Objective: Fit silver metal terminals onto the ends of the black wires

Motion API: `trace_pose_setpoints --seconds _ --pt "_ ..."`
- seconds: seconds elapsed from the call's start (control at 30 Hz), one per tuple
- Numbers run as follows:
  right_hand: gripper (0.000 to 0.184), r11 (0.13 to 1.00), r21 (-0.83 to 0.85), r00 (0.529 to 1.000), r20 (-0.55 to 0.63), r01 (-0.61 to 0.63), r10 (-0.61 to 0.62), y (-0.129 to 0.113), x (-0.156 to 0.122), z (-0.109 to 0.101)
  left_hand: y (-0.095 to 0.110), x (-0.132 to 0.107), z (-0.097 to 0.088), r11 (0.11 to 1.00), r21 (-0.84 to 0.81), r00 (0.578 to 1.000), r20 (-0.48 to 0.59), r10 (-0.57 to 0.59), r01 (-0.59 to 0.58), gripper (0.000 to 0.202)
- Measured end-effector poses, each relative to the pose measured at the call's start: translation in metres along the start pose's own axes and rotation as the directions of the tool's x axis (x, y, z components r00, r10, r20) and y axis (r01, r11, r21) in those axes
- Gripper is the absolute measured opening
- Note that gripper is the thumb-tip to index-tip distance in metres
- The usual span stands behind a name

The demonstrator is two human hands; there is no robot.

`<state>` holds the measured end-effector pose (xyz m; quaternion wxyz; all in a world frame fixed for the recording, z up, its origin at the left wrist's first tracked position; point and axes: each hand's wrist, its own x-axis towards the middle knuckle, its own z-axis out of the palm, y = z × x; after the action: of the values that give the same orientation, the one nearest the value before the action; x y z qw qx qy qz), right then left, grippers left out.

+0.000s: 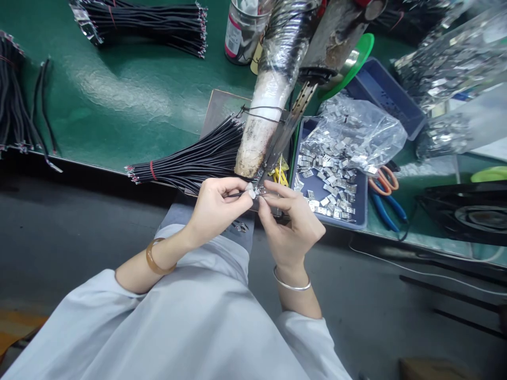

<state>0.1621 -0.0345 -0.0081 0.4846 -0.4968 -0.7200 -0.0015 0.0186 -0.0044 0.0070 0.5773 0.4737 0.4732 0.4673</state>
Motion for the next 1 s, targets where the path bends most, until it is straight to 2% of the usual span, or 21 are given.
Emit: trace_pose_setpoints --seconds 0.3,0.53,0.73,1.0 --pt "0.018 1.000 -0.007 0.999 -0.043 -0.001 0.001 -0.0028 0.0046 0.0012 0.0067 0.0003 0.0021 0.998 0.012 0.998 -0.037 0.057 -0.057 0.016" --pt "0.018 0.999 0.047 1.000 -0.021 -0.016 0.017 -0.0012 -0.0006 0.0000 0.0064 -0.0011 -0.0009 1.000 0.009 1.000 0.023 0.019 -0.019 0.016" --pt "0.018 0.999 0.047 0.999 -0.034 -0.018 0.020 0.0001 -0.0008 0.0015 0.0039 -0.0010 -0.0013 0.999 0.005 0.999 0.034 0.035 -0.035 0.016" --pt "0.016 1.000 0.017 0.999 -0.025 -0.022 0.023 -0.0021 0.0042 0.0016 0.0018 -0.0006 -0.0003 0.999 0.028 0.999 -0.028 0.046 -0.045 0.018"
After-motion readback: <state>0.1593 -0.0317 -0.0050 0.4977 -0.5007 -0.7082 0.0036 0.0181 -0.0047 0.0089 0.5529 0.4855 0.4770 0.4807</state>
